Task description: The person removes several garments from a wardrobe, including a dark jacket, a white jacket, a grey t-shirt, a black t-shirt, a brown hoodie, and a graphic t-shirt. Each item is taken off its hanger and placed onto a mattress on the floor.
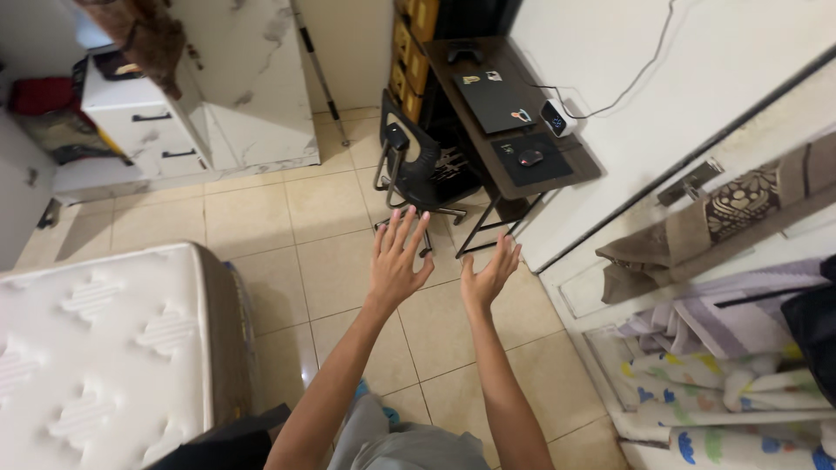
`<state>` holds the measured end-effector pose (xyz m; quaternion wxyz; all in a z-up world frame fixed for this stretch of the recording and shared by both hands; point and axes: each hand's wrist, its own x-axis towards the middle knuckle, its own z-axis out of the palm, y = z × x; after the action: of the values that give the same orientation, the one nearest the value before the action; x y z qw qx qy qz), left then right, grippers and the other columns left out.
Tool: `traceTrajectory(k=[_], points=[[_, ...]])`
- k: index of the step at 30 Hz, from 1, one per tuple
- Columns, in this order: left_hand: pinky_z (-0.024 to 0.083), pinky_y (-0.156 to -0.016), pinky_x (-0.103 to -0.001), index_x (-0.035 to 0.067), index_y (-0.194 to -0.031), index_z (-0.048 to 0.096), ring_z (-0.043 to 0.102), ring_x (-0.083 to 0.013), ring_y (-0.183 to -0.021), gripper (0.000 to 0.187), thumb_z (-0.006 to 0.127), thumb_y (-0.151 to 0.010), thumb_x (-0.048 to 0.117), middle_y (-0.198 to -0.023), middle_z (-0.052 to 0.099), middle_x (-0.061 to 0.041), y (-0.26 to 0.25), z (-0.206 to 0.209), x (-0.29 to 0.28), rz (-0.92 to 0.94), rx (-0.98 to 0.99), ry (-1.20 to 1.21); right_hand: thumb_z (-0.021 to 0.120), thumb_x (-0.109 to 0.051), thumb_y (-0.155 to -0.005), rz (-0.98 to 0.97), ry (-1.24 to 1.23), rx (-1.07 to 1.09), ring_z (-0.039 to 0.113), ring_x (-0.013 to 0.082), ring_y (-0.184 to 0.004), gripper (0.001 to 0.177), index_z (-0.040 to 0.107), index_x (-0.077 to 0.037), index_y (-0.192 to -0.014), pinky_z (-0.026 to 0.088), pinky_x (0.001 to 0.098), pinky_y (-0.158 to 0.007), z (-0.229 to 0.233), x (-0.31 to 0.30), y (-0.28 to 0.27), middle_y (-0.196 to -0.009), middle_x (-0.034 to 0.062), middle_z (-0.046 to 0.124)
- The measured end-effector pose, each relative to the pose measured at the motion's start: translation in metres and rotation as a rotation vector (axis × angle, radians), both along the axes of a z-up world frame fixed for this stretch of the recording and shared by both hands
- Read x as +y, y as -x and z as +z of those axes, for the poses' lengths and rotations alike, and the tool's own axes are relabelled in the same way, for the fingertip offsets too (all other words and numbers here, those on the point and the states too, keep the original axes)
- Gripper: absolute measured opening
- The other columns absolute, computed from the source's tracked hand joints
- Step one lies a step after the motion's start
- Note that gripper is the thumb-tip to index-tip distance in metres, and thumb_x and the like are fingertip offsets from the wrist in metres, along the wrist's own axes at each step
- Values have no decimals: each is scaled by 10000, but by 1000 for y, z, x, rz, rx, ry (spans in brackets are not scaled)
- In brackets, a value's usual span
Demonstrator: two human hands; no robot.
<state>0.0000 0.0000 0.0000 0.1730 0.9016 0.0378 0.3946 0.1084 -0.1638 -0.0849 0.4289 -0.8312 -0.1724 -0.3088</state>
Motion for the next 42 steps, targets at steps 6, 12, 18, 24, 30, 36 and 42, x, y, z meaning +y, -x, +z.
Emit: traceTrajectory(k=[6, 12, 18, 24, 30, 36, 42], points=[[240, -1240, -491, 76, -1602, 321, 296, -317, -1540, 810, 655, -883, 241, -1622, 375, -138, -22, -37, 12, -153, 138, 132, 721, -100, -826, 63, 22, 112, 174, 488, -1539, 803, 379, -43, -1551, 210, 594, -1203, -37, 22, 12, -1573, 258, 386], [247, -1235, -496, 159, -1587, 371, 294, -338, -1539, 781, 671, -870, 241, -1645, 349, -143, -13, -63, 80, -1, 112, 88, 722, -125, -847, 178, 41, 43, 199, 454, -1563, 801, 380, -62, -1569, 134, 654, -1234, -42, 101, -1, -1576, 218, 398], [280, -1232, -510, 176, -1584, 420, 311, -354, -1549, 743, 694, -895, 206, -1659, 357, -137, 7, 6, 196, 277, -75, 101, 725, -170, -850, 307, 132, -122, 190, 428, -1576, 791, 397, -65, -1563, 53, 717, -1226, 35, 222, -9, -1607, 189, 397], [283, -1231, -512, 200, -1563, 458, 317, -347, -1546, 712, 714, -900, 220, -1647, 374, -118, 73, 39, 315, 488, -160, 74, 690, -190, -851, 473, 8, -83, 189, 423, -1588, 764, 410, -67, -1551, 69, 691, -1249, 58, 392, 15, -1590, 170, 398], [273, -1247, -514, 176, -1577, 444, 304, -357, -1562, 733, 731, -905, 229, -1662, 370, -128, 189, 61, 451, 861, -225, 10, 668, -185, -887, 840, -90, -195, 222, 405, -1594, 737, 394, -61, -1560, 78, 654, -1282, 80, 586, 97, -1631, 167, 391], [282, -1227, -511, 159, -1549, 453, 307, -367, -1552, 752, 754, -862, 215, -1628, 400, -145, 285, 35, 516, 1215, -332, 100, 692, -185, -853, 1196, -8, -268, 258, 402, -1549, 755, 400, -27, -1532, 103, 672, -1231, 55, 700, 188, -1591, 193, 405], [273, -1195, -530, 123, -1540, 443, 286, -411, -1537, 802, 777, -813, 180, -1606, 410, -184, 318, -26, 524, 1395, -462, 375, 669, -80, -827, 1503, 182, -106, 364, 371, -1503, 591, 524, -45, -1399, 191, 641, -1222, -21, 737, 248, -1479, 173, 505]])
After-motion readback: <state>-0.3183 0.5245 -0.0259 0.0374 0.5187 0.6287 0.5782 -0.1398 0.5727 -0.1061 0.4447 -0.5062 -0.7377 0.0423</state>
